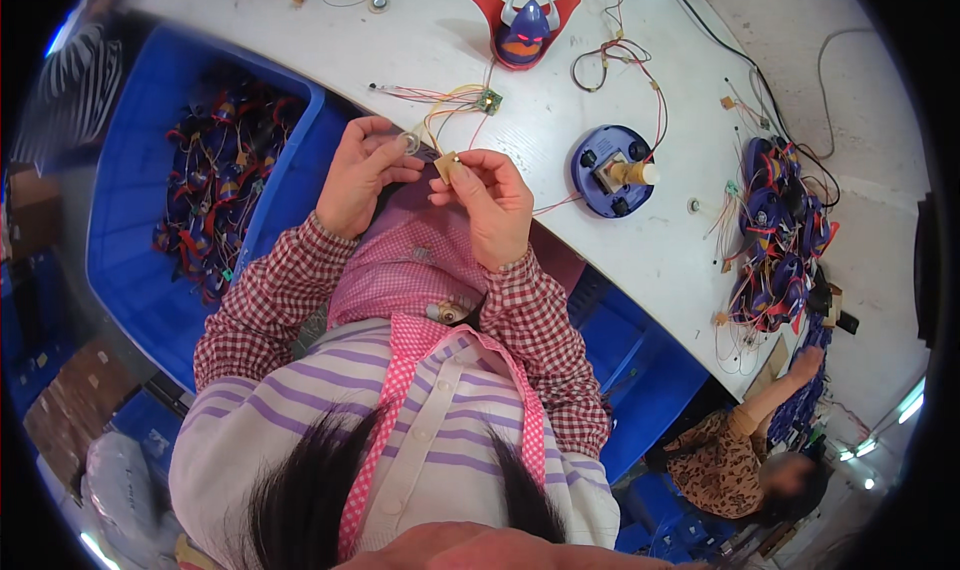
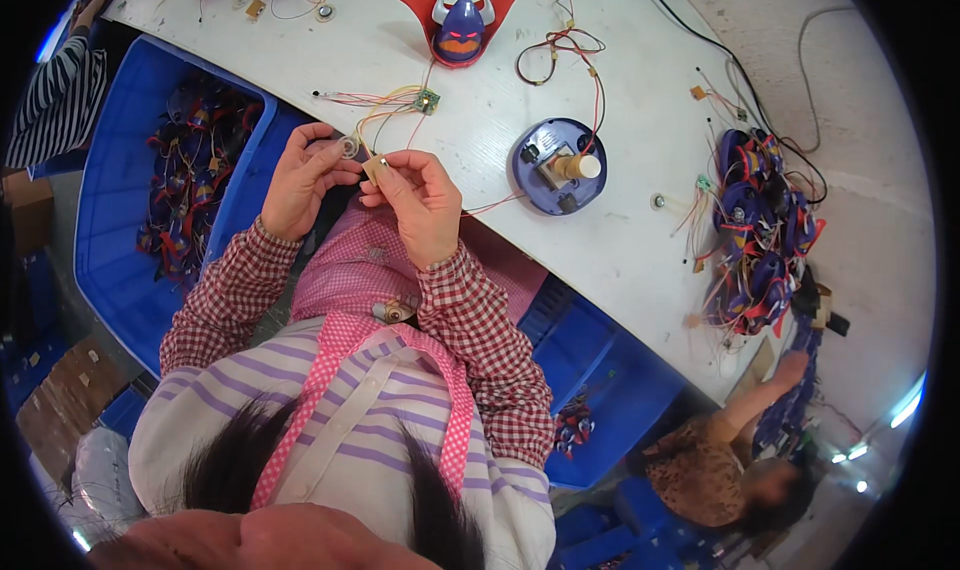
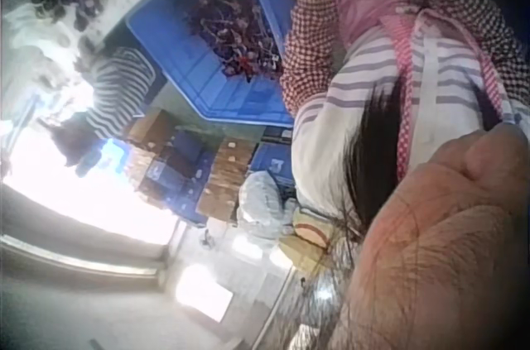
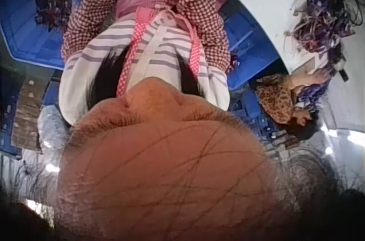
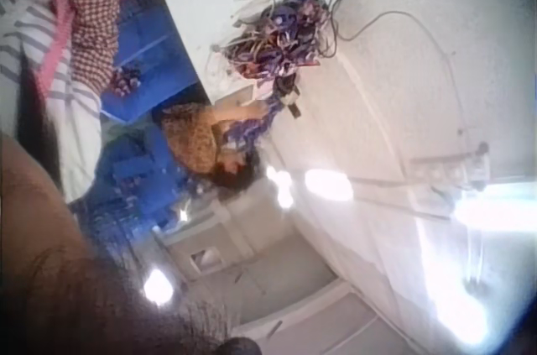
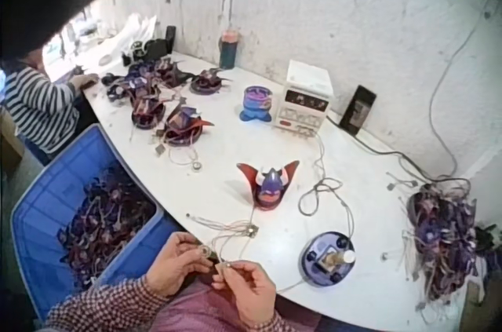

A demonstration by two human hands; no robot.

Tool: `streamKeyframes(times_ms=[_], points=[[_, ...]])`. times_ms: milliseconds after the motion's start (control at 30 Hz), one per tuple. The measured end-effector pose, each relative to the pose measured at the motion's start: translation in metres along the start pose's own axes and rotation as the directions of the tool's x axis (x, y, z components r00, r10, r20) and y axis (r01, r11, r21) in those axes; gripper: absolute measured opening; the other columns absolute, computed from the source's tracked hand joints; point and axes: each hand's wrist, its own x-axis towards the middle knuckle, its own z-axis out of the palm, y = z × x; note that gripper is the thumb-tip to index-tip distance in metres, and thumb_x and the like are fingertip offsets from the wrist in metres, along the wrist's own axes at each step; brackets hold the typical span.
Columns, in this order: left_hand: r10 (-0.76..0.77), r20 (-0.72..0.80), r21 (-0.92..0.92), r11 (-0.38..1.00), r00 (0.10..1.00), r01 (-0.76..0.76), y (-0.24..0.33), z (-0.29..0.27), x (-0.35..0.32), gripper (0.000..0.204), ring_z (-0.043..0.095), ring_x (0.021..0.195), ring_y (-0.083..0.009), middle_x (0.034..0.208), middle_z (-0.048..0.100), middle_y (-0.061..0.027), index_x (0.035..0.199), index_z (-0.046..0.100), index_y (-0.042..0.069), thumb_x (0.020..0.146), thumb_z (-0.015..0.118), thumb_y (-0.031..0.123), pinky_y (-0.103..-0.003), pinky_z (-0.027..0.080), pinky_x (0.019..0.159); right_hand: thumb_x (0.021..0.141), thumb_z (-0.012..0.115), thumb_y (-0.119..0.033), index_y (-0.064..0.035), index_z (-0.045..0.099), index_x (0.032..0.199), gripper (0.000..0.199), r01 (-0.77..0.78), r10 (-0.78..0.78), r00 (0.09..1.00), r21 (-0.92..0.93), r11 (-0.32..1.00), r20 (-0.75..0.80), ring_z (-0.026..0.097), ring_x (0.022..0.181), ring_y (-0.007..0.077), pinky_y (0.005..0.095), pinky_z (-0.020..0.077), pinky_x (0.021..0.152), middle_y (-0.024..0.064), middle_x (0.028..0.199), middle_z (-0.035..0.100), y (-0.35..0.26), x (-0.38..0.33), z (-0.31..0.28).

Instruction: Assembling and wiring small electronic components for toys at a workbench.

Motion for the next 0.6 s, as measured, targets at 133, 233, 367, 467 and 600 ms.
streamKeyframes(times_ms=[133, 233, 367, 467, 600], points=[[0.022, -0.059, -0.080, 0.996, 0.998, -0.027, -0.013, -0.001, -0.001, 0.035, 0.060, 0.081, -0.0210, 0.102, 0.050, -0.0154, 0.115, 0.038, -0.003, 0.089, 0.057, 0.008, -0.026, 0.051, 0.071, 0.089, 0.057, 0.001, 0.0032, 0.051, 0.106, 0.018, 0.029, -0.028, 1.000, 0.039, 0.999, -0.013, 0.063, 0.076, 0.0174, 0.0241, 0.0550, 0.068, 0.0157, 0.096, 0.062, 0.002, -0.001, 0.002], [0.007, -0.178, -0.018, 1.000, 0.984, -0.011, -0.013, 0.004, -0.007, 0.027, 0.057, 0.076, -0.0169, 0.095, 0.052, -0.0122, 0.109, 0.043, -0.002, 0.090, 0.057, 0.010, -0.024, 0.049, 0.069, 0.088, 0.057, 0.002, 0.0034, 0.051, 0.106, 0.018, 0.036, -0.034, 0.999, 0.055, 0.998, -0.032, 0.063, 0.077, 0.0174, 0.0240, 0.0549, 0.069, 0.0163, 0.097, 0.062, 0.005, -0.002, 0.004], [0.050, 0.071, 0.097, 0.994, 0.996, -0.057, -0.010, 0.013, -0.022, 0.017, 0.053, 0.072, -0.0114, 0.085, 0.054, -0.0069, 0.099, 0.051, 0.000, 0.091, 0.056, 0.013, -0.021, 0.046, 0.065, 0.088, 0.057, 0.002, 0.0023, 0.052, 0.104, 0.017, 0.040, -0.035, 0.996, 0.056, 0.998, -0.084, 0.063, 0.077, 0.0178, 0.0239, 0.0536, 0.069, 0.0161, 0.098, 0.062, 0.009, -0.001, 0.002], [0.106, 0.126, 0.085, 0.989, 0.986, -0.117, -0.011, 0.025, -0.023, 0.012, 0.051, 0.070, -0.0089, 0.078, 0.054, -0.0039, 0.092, 0.054, 0.001, 0.091, 0.056, 0.013, -0.019, 0.045, 0.063, 0.088, 0.058, 0.000, 0.0020, 0.052, 0.103, 0.016, 0.093, -0.093, 0.991, -0.005, 0.996, -0.092, 0.061, 0.074, 0.0149, 0.0217, 0.0521, 0.067, 0.0128, 0.092, 0.062, 0.021, -0.001, 0.004], [0.131, 0.156, 0.116, 0.982, 0.979, -0.150, -0.012, 0.029, -0.018, 0.011, 0.050, 0.068, -0.0080, 0.075, 0.054, -0.0030, 0.090, 0.055, 0.002, 0.091, 0.055, 0.012, -0.019, 0.044, 0.062, 0.088, 0.059, -0.001, 0.0009, 0.052, 0.101, 0.015, 0.175, -0.185, 0.980, -0.140, 0.975, -0.066, 0.058, 0.068, 0.0132, 0.0213, 0.0502, 0.062, 0.0092, 0.087, 0.060, 0.019, -0.003, 0.003]])
